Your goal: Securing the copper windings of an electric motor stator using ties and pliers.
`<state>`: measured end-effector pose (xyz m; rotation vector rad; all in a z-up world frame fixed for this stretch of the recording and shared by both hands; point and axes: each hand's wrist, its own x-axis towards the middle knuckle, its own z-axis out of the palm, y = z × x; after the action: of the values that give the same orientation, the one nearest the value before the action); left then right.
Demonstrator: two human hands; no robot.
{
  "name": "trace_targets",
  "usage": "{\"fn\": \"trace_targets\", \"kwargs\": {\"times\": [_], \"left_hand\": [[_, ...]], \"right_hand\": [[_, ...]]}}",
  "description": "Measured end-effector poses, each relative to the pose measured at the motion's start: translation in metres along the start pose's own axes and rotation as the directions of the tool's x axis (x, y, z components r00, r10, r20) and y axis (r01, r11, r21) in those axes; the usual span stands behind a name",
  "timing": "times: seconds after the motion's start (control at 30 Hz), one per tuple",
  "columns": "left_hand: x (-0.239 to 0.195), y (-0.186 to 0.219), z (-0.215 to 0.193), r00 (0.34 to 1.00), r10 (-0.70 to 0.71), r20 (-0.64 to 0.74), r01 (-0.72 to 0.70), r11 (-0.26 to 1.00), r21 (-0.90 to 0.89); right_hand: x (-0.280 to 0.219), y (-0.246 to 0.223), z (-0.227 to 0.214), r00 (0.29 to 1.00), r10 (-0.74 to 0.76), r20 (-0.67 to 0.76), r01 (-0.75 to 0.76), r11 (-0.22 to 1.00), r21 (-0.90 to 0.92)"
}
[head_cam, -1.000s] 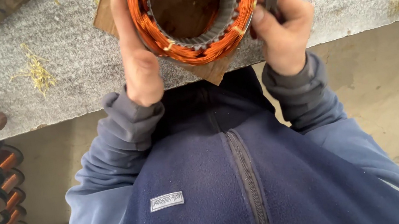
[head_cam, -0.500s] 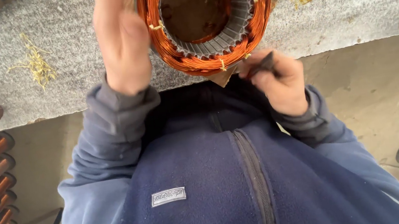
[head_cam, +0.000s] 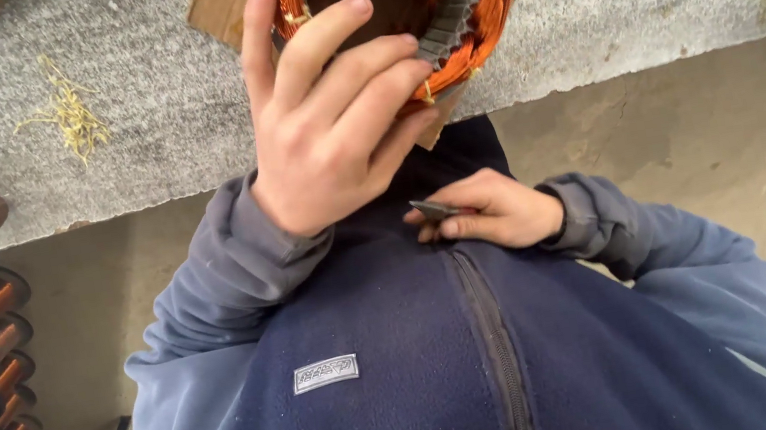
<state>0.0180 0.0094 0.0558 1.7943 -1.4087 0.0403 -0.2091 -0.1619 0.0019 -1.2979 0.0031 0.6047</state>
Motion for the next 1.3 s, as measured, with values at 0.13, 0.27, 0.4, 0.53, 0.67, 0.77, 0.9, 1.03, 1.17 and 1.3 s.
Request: {"fn": "trace_targets", "kwargs": {"times": [0.13,0.27,0.4,0.53,0.67,0.77,0.9,1.03,1.17,1.3], "left_hand": [[0.002,-0.003,0.005,0.999,0.021,-0.039,-0.022,0.999,-0.029],[0.001,-0.004,0.002,0.999,0.039,-0.035,-0.040,0.999,-0.026],[0.001,-0.006,-0.004,0.999,0.048,0.022,-0.048,0.999,-0.003],[0.003,0.000,-0.009,0.998,0.025,0.055,-0.024,1.000,-0.019],[0.008,0.007,-0.011,0.997,-0.029,0.068,0.030,0.999,-0.023],[0.010,0.011,-0.013,0.996,-0.057,0.064,0.059,0.998,-0.017],[0.014,0.012,-0.013,0.997,-0.065,0.040,0.065,0.998,0.001],[0.015,0.013,-0.020,0.998,-0.050,0.050,0.049,0.999,0.015],[0.013,0.018,-0.029,0.986,-0.099,0.131,0.102,0.995,-0.013],[0.019,0.025,-0.032,0.979,-0.122,0.163,0.116,0.992,0.045]], "right_hand": [[0.004,-0.026,-0.009,0.991,-0.079,-0.107,0.059,0.982,-0.179],[-0.003,-0.058,-0.019,0.967,-0.064,-0.246,-0.001,0.966,-0.259],[-0.009,-0.082,-0.030,0.957,-0.099,-0.274,0.013,0.953,-0.301],[-0.010,-0.102,-0.037,0.959,-0.008,-0.282,-0.059,0.972,-0.227],[-0.007,-0.114,-0.043,0.970,0.091,-0.225,-0.127,0.980,-0.151],[-0.004,-0.119,-0.044,0.975,0.125,-0.184,-0.152,0.978,-0.144],[-0.007,-0.122,-0.045,0.971,0.151,-0.185,-0.179,0.974,-0.142],[-0.014,-0.118,-0.047,0.973,0.107,-0.206,-0.135,0.983,-0.126],[-0.019,-0.111,-0.051,0.976,0.066,-0.209,-0.090,0.990,-0.106],[-0.023,-0.114,-0.056,0.971,0.087,-0.221,-0.113,0.988,-0.108]]}}
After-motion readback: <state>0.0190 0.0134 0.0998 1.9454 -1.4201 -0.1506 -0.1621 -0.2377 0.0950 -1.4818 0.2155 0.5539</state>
